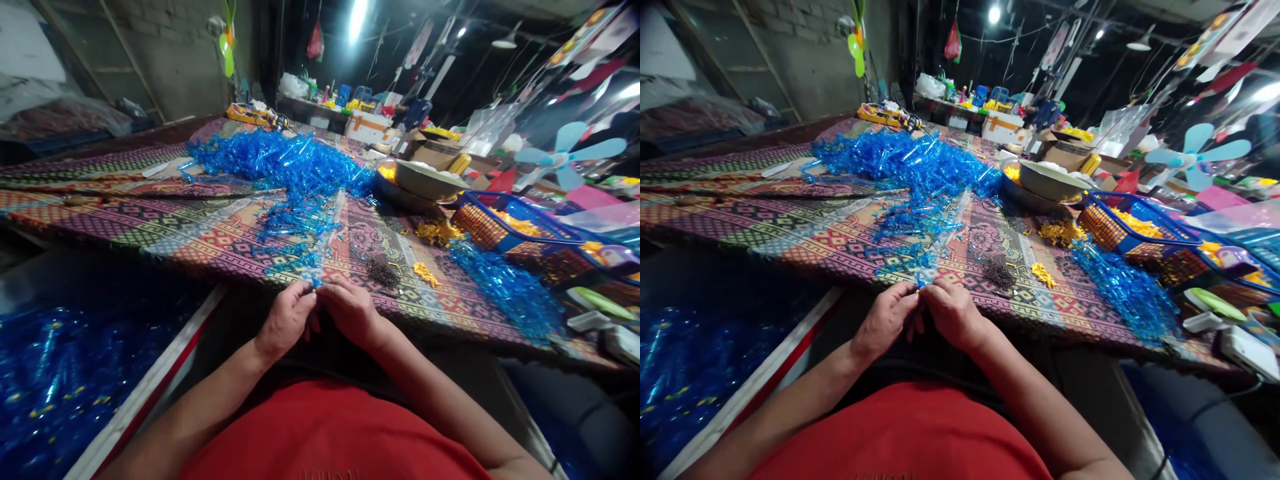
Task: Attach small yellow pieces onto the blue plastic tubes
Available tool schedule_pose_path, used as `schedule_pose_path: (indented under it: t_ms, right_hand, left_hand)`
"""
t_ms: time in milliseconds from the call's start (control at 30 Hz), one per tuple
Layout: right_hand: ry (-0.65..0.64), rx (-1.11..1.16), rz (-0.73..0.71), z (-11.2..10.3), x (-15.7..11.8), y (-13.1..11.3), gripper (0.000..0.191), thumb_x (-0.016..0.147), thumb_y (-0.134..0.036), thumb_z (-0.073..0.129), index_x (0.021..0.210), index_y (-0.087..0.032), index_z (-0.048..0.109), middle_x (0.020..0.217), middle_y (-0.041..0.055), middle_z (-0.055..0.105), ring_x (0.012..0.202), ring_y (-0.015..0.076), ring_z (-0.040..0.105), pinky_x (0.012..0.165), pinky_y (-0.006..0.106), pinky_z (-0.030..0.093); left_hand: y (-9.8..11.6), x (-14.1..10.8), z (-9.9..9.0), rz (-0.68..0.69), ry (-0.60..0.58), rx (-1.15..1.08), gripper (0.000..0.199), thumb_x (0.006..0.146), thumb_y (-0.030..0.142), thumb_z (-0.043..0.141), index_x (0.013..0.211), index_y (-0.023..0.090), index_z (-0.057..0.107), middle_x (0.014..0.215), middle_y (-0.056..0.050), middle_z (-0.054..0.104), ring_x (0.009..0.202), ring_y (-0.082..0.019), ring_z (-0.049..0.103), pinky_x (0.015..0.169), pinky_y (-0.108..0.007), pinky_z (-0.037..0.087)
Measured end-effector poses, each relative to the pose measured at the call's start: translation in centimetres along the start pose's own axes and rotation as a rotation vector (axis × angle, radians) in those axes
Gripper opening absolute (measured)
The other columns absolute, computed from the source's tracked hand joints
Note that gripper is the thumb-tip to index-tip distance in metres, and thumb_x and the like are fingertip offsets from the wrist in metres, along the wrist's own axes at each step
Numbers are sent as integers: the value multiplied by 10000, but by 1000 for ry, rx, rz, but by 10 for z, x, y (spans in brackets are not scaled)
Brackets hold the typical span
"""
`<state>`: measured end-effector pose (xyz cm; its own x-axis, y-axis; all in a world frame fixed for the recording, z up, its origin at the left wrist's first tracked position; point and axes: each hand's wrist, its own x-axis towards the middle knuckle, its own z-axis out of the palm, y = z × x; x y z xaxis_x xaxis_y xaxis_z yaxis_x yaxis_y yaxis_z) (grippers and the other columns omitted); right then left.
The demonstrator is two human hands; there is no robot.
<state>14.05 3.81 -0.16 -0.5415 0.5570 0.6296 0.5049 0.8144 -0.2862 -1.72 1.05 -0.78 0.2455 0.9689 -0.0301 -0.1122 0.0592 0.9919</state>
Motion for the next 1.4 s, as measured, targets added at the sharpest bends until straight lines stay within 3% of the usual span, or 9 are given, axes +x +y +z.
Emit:
schedule_pose_path:
  t_ms: [100, 300, 633, 833, 1067, 1167, 1267, 1333, 1400]
  right_hand:
    - [10, 26, 13, 1, -3, 0, 156, 862, -131, 464, 934, -174, 596, 769, 62, 615, 669, 138, 581, 577, 240, 480]
    - [179, 108, 194, -5, -6, -7, 80, 823, -135, 540, 790, -191, 586, 640, 1, 603, 593, 122, 568, 572, 236, 474]
    - [227, 109, 191, -15, -17, -7, 93, 823, -117, 536, 823, -191, 593, 686, 10, 597, 621, 123, 566, 585, 243, 481]
    - [195, 56, 173, -22, -25, -3, 101, 840, -122, 520, 849, -183, 601, 726, 27, 588, 653, 123, 564, 594, 238, 489]
    - [81, -131, 24, -28, -33, 3, 196, 850, -92, 474, 996, -173, 576, 802, 71, 600, 733, 147, 579, 620, 246, 502]
    - [71, -201, 6, -31, -34, 4, 171, 849, -94, 463, 960, -155, 578, 769, 72, 589, 705, 146, 563, 599, 243, 481]
    - [66, -201, 17, -31, -33, 1, 140, 850, -103, 463, 888, -163, 585, 731, 51, 562, 659, 128, 534, 568, 218, 446]
    - [51, -190, 34, -28, -30, -1, 146, 853, -110, 454, 825, -168, 585, 709, 37, 535, 618, 113, 500, 540, 204, 413]
    - [37, -179, 44, -22, -25, -2, 159, 850, -115, 447, 775, -161, 580, 692, 29, 508, 570, 100, 453, 511, 199, 376]
  left_hand:
    - [3, 1, 0, 56, 26, 184, 185, 841, 313, 443, 772, 168, 535, 471, 45, 519, 372, -78, 458, 372, -171, 325]
    - [0, 0, 12, 31, 50, 198, 171, 856, 318, 406, 819, 185, 507, 502, 41, 536, 380, -92, 464, 373, -185, 338]
    - [4, 2, 29, 7, 52, 238, 122, 831, 246, 407, 787, 188, 505, 451, 52, 498, 357, -92, 447, 370, -185, 325]
    - [1, 4, 37, 8, 41, 285, 137, 842, 247, 392, 804, 186, 509, 455, 52, 505, 369, -89, 451, 397, -184, 332]
    - [4, 5, 44, 30, 32, 296, 137, 836, 270, 431, 812, 177, 528, 508, 33, 532, 384, -85, 455, 395, -186, 346]
    - [6, 5, 42, 7, -71, 134, 195, 845, 332, 448, 920, 174, 534, 589, 12, 576, 425, -96, 498, 410, -193, 391]
    - [4, 5, 39, -42, -161, -17, 265, 858, 374, 434, 993, 166, 528, 572, 9, 581, 376, -89, 465, 369, -192, 359]
    - [1, 4, 37, -48, -155, -48, 272, 862, 381, 434, 994, 164, 530, 528, 22, 559, 343, -80, 426, 342, -186, 318]
    - [-4, 2, 35, -18, -69, -29, 246, 856, 376, 455, 955, 167, 538, 514, 33, 536, 353, -77, 420, 341, -180, 306]
